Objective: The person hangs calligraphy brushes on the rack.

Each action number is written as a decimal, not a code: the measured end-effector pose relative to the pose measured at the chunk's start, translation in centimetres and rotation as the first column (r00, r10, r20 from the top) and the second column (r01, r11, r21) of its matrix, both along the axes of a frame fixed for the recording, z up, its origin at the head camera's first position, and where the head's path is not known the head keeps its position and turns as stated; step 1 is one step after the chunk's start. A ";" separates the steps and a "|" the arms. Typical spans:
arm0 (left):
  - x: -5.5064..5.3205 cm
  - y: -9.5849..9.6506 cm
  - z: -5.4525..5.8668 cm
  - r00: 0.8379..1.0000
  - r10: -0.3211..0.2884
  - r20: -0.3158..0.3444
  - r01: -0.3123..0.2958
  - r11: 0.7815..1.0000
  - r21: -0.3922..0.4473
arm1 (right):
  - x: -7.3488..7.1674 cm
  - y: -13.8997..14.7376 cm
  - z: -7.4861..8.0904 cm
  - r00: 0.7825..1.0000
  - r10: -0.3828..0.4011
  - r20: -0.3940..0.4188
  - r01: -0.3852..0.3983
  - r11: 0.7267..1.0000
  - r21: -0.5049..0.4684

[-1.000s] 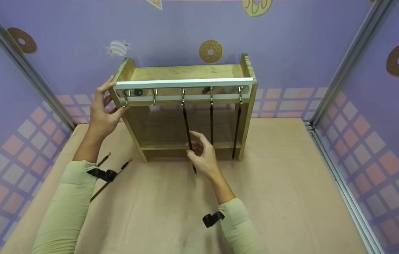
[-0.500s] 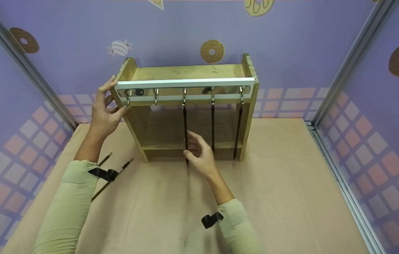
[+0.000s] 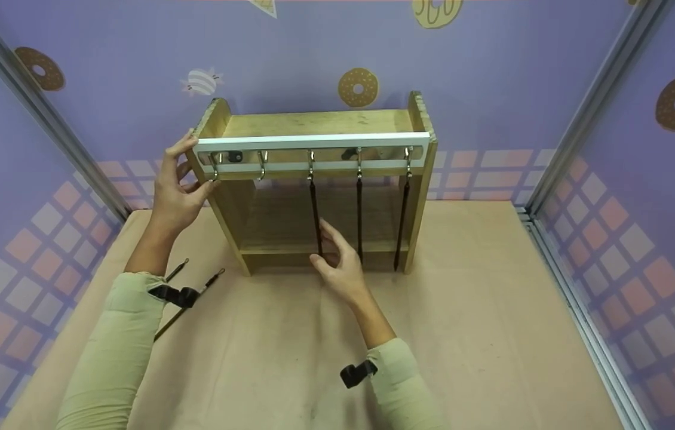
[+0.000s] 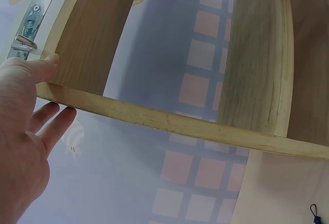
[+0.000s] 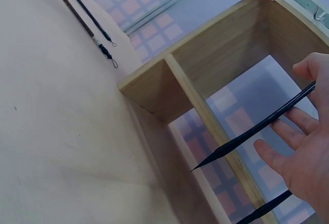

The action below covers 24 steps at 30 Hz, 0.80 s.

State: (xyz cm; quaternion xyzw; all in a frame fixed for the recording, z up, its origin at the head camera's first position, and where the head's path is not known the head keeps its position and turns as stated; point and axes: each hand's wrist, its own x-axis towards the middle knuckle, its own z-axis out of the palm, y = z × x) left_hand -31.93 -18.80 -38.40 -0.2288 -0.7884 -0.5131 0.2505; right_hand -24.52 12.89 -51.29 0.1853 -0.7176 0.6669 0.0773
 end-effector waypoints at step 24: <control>0.1 0.1 0.1 1.000 -0.001 0.005 0.001 1.000 0.017 | 2.5 3.6 0.0 0.976 -0.065 -0.207 0.077 0.996 0.053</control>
